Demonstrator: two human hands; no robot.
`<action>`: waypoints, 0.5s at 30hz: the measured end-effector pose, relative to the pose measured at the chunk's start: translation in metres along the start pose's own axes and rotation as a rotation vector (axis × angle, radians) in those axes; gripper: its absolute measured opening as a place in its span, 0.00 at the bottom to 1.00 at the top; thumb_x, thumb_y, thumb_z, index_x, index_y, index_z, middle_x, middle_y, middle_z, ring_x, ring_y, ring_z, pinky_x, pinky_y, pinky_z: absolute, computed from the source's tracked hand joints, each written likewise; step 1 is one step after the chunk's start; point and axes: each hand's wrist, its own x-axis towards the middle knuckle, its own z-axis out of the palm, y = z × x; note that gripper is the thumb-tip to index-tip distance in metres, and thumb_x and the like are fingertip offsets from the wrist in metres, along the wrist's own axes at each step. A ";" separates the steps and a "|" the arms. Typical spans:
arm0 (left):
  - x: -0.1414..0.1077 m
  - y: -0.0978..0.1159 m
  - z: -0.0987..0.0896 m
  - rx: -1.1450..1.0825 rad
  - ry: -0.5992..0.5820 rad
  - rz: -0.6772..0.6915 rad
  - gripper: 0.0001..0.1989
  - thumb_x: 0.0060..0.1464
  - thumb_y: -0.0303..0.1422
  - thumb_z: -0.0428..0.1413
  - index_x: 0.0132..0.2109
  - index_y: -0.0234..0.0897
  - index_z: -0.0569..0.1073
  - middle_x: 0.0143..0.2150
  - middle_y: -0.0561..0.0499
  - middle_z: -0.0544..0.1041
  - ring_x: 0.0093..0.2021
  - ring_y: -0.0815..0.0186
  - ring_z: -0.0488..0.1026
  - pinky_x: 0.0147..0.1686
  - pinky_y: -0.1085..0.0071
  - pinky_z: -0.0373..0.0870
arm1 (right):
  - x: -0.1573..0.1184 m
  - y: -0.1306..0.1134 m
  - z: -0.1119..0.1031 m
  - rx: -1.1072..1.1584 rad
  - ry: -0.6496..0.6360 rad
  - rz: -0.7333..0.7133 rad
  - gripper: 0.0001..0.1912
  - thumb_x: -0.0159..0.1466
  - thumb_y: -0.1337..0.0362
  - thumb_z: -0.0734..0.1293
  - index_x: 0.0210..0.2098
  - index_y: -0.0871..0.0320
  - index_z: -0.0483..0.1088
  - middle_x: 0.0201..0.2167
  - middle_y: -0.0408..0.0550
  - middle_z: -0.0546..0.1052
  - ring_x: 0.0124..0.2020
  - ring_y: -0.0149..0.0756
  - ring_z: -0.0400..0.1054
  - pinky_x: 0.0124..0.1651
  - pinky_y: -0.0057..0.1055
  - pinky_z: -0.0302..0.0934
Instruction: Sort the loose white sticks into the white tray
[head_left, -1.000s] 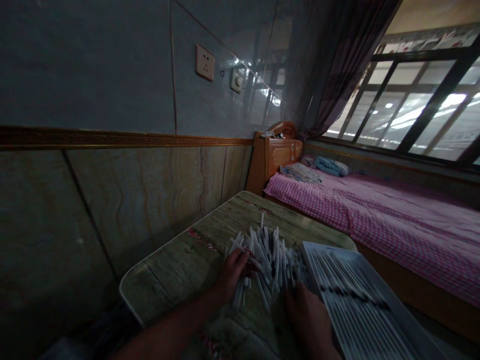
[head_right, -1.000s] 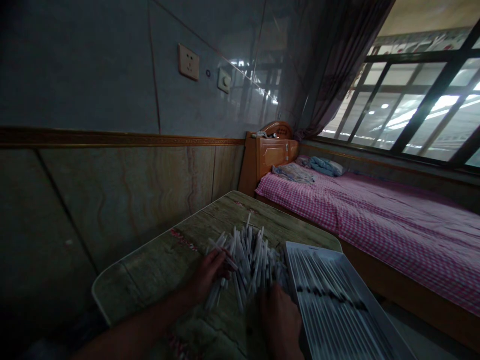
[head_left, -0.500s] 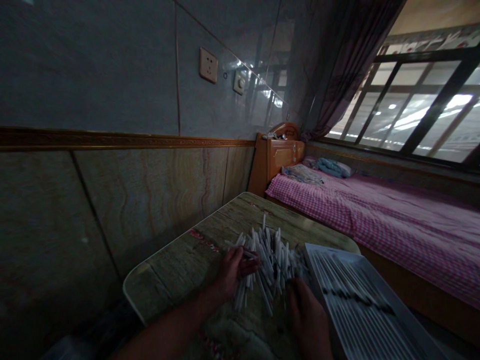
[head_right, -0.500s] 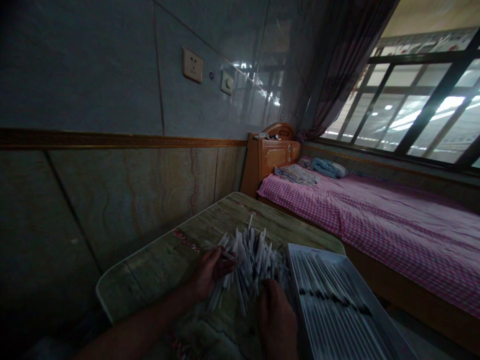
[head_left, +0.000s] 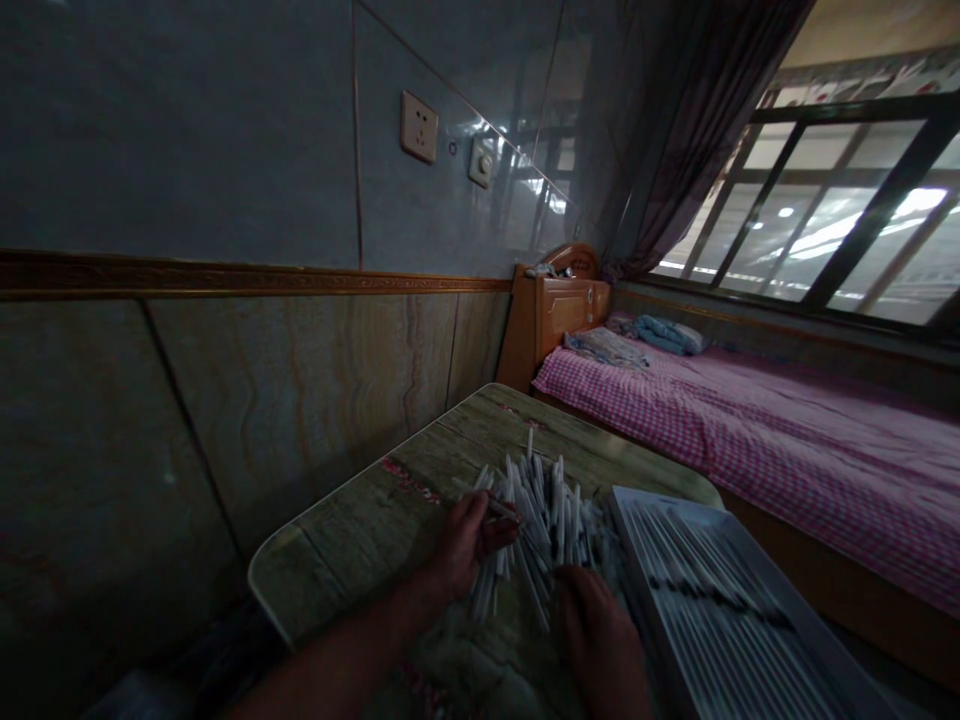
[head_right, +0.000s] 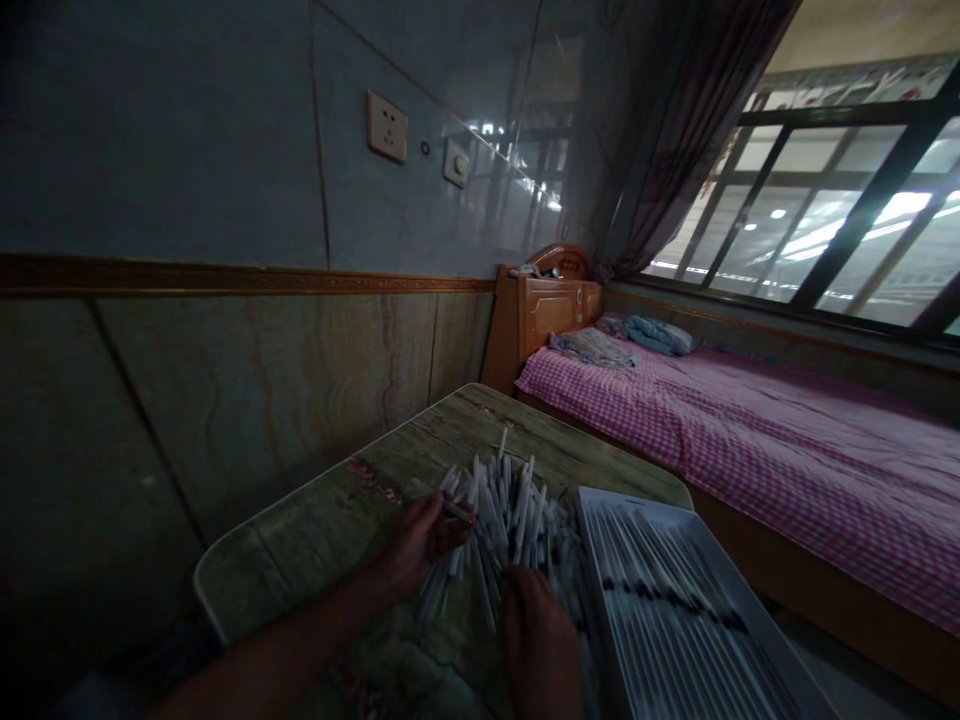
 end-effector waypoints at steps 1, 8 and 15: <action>0.000 0.000 0.000 0.023 -0.013 0.014 0.09 0.56 0.35 0.58 0.37 0.36 0.67 0.32 0.46 0.82 0.30 0.61 0.81 0.29 0.69 0.78 | -0.001 0.002 0.000 -0.027 0.002 -0.006 0.14 0.67 0.63 0.57 0.42 0.53 0.73 0.37 0.47 0.79 0.34 0.33 0.75 0.33 0.23 0.65; 0.000 0.001 -0.005 0.198 -0.074 0.062 0.18 0.48 0.44 0.63 0.37 0.35 0.69 0.32 0.45 0.82 0.28 0.61 0.80 0.24 0.70 0.76 | -0.004 0.010 -0.001 -0.134 0.036 -0.058 0.16 0.68 0.63 0.56 0.45 0.52 0.73 0.37 0.49 0.77 0.33 0.33 0.74 0.33 0.23 0.64; 0.002 0.009 -0.008 0.258 -0.139 0.056 0.16 0.44 0.42 0.66 0.33 0.34 0.73 0.29 0.48 0.81 0.27 0.64 0.79 0.25 0.73 0.74 | -0.005 0.006 0.001 -0.032 -0.009 0.023 0.16 0.67 0.62 0.57 0.45 0.52 0.75 0.40 0.50 0.78 0.35 0.35 0.74 0.36 0.26 0.66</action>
